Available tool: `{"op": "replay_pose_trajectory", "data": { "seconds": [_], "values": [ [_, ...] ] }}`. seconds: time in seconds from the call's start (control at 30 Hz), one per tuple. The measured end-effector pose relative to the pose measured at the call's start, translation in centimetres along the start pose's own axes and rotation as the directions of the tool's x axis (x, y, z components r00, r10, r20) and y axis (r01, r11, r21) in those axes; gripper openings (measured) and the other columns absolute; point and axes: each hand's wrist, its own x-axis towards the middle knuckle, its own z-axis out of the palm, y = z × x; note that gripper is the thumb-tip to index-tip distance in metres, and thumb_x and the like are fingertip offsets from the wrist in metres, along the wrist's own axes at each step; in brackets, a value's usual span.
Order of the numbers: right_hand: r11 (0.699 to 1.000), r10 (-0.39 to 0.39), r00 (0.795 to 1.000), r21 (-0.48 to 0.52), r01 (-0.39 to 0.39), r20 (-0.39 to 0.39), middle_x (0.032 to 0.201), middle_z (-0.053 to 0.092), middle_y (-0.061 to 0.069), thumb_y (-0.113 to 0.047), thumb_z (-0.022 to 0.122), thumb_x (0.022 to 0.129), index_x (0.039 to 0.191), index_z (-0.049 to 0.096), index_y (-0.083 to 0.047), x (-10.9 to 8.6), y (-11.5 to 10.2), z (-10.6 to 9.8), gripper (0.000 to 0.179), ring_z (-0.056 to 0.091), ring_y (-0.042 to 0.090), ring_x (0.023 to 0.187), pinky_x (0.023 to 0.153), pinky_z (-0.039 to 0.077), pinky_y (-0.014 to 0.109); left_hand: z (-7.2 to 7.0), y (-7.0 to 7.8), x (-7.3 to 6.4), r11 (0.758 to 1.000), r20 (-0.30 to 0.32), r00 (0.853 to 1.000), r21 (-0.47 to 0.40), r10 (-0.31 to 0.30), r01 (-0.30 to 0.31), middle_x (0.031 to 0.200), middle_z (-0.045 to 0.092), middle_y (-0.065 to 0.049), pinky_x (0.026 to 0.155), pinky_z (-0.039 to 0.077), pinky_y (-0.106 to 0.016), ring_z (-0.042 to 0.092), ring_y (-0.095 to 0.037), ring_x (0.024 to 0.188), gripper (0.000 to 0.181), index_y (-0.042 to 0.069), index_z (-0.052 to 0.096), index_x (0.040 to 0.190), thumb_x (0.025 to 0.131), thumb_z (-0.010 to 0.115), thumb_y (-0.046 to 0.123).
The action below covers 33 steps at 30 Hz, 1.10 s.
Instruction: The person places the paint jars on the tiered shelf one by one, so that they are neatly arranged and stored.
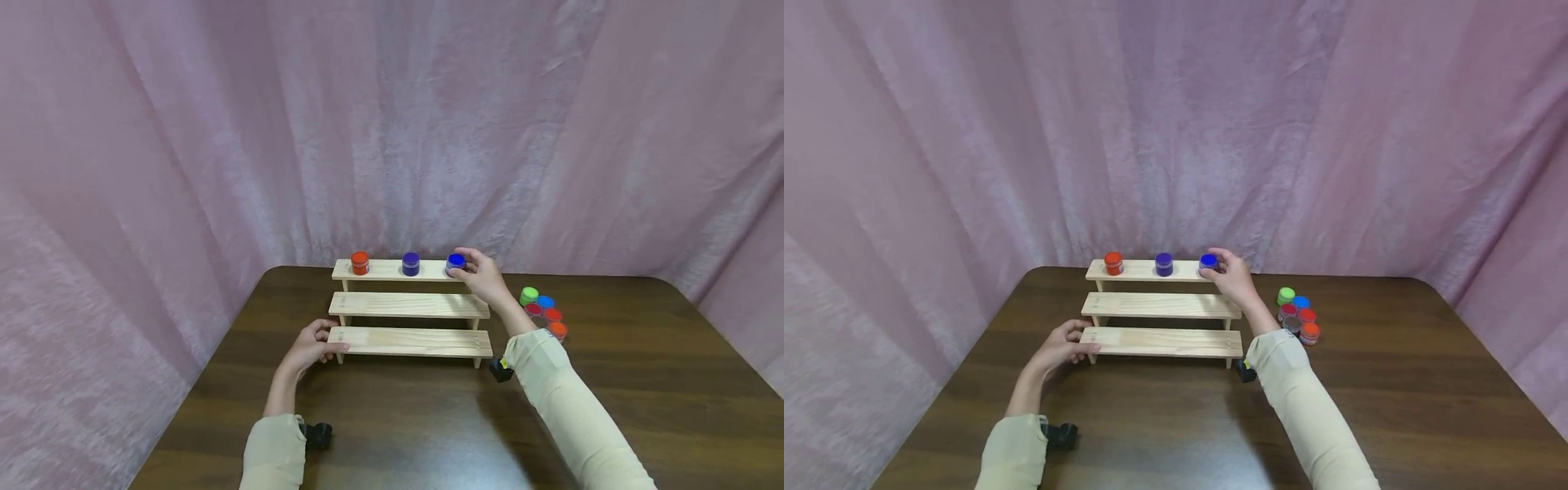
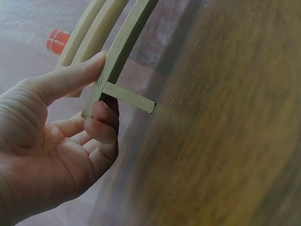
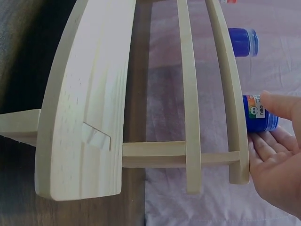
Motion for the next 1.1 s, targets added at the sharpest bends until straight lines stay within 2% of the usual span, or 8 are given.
{"op": "replay_pose_trajectory", "data": {
  "seconds": [0.27,0.57,0.87,0.97,1.1],
  "values": [
    [1.0,0.007,1.0,-0.007,-0.007,0.004,0.149,0.045,0.02,-0.013,0.064,0.094,0.148,0.038,-0.006,-0.1,0.2,-0.2,0.06,0.043,0.036,0.139,0.109,0.042,0.046,0.1,0.1,0.0,1.0,0.013,1.0,-0.01,0.011,-0.011,0.077,0.061,0.002,0.056,0.042,-0.026,0.051,-0.013,0.062,0.061,-0.004,0.046,0.132,0.08,0.077,0.008],
    [0.999,0.0,1.0,0.054,0.001,-0.021,0.149,0.044,0.022,-0.011,0.065,0.092,0.148,0.036,-0.003,-0.4,0.1,-0.4,0.064,0.041,0.037,0.139,0.113,0.038,0.045,0.3,0.4,0.0,1.0,0.019,1.0,-0.018,0.01,-0.009,0.075,0.06,0.004,0.055,0.042,-0.025,0.051,-0.012,0.062,0.063,-0.005,0.045,0.134,0.081,0.076,0.007],
    [0.989,-0.085,0.992,0.116,0.096,-0.097,0.146,0.043,0.027,-0.004,0.062,0.093,0.146,0.033,0.005,-1.6,-0.1,-1.2,0.062,0.043,0.039,0.137,0.114,0.036,0.044,0.4,3.0,-1.7,0.999,0.049,0.999,-0.032,0.014,-0.012,0.075,0.06,0.001,0.057,0.043,-0.026,0.052,-0.014,0.062,0.06,-0.011,0.044,0.131,0.081,0.074,0.003],
    [0.986,-0.096,0.987,0.126,0.112,-0.128,0.144,0.044,0.027,-0.002,0.061,0.093,0.146,0.034,0.006,-2.0,-0.2,-1.5,0.06,0.043,0.039,0.136,0.114,0.036,0.044,0.3,2.7,-1.5,1.0,0.049,0.999,-0.027,0.012,-0.011,0.076,0.06,0.001,0.057,0.043,-0.026,0.052,-0.014,0.062,0.062,-0.011,0.043,0.133,0.081,0.074,0.003],
    [0.988,-0.08,0.985,0.121,0.099,-0.152,0.143,0.045,0.027,-0.004,0.061,0.093,0.146,0.036,0.004,-2.4,-0.1,-2.0,0.059,0.045,0.037,0.134,0.114,0.035,0.044,0.3,1.1,-0.4,1.0,0.032,0.999,-0.019,0.012,-0.011,0.077,0.06,0.001,0.055,0.042,-0.025,0.051,-0.013,0.062,0.063,-0.007,0.044,0.134,0.081,0.076,0.006]
  ]
}}
